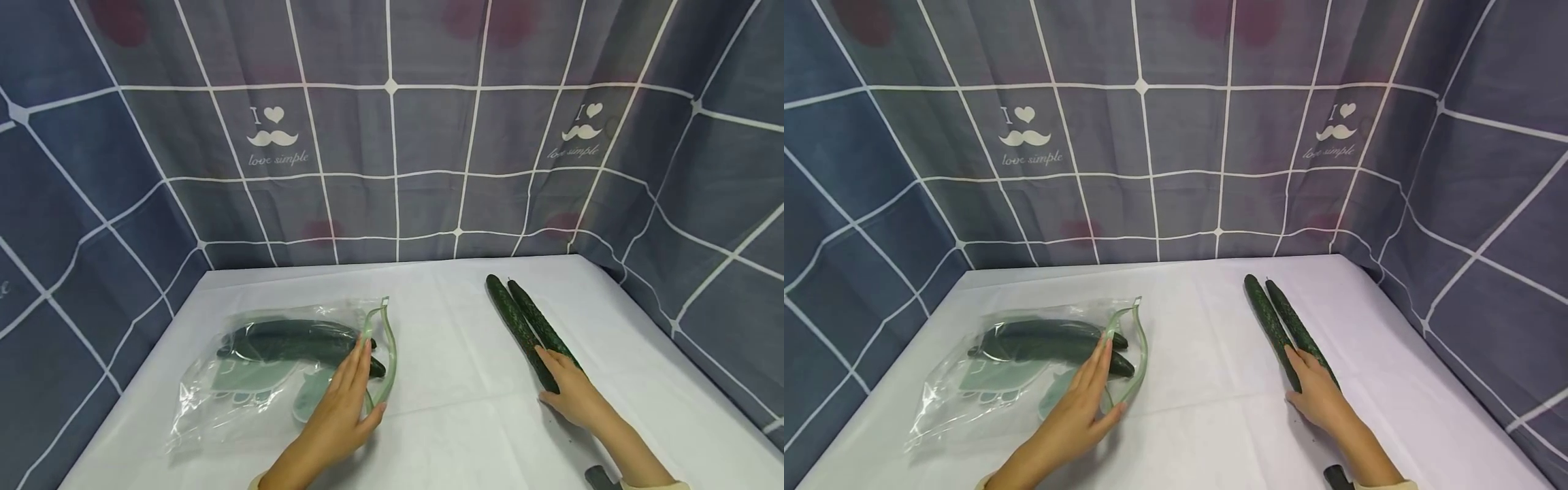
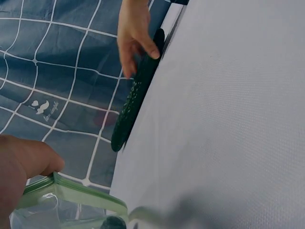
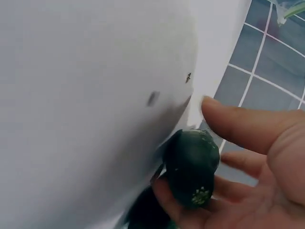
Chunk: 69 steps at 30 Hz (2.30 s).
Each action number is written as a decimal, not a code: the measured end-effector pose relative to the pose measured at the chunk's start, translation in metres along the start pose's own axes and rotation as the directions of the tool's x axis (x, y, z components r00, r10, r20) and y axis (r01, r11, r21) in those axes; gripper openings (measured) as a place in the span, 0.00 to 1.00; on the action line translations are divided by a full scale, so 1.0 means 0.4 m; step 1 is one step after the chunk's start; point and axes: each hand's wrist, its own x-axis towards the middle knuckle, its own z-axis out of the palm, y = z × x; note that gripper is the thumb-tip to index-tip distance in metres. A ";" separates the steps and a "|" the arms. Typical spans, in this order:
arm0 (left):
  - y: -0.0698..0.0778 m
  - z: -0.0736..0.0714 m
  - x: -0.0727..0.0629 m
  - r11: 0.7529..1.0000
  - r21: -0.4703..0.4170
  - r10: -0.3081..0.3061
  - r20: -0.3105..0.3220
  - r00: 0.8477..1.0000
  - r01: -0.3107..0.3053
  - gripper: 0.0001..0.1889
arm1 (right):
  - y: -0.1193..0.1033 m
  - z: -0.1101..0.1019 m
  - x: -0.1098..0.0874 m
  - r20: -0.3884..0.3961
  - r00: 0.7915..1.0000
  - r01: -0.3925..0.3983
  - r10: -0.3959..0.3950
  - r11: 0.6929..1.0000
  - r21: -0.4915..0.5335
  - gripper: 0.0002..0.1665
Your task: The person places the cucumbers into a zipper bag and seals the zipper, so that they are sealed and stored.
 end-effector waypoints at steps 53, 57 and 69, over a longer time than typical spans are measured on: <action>0.002 -0.003 0.007 1.000 0.010 0.000 -0.006 1.000 0.000 0.48 | -0.006 -0.002 0.051 0.014 0.992 0.120 -0.127 0.967 0.225 0.36; 0.004 -0.002 0.005 1.000 0.012 -0.005 -0.006 1.000 0.005 0.48 | -0.009 -0.004 0.048 -0.012 0.990 0.140 -0.142 0.958 0.249 0.34; 0.000 0.001 0.003 0.999 -0.019 -0.031 0.009 0.999 0.031 0.48 | 0.003 -0.019 0.069 0.111 0.993 -0.017 -0.047 0.860 0.510 0.37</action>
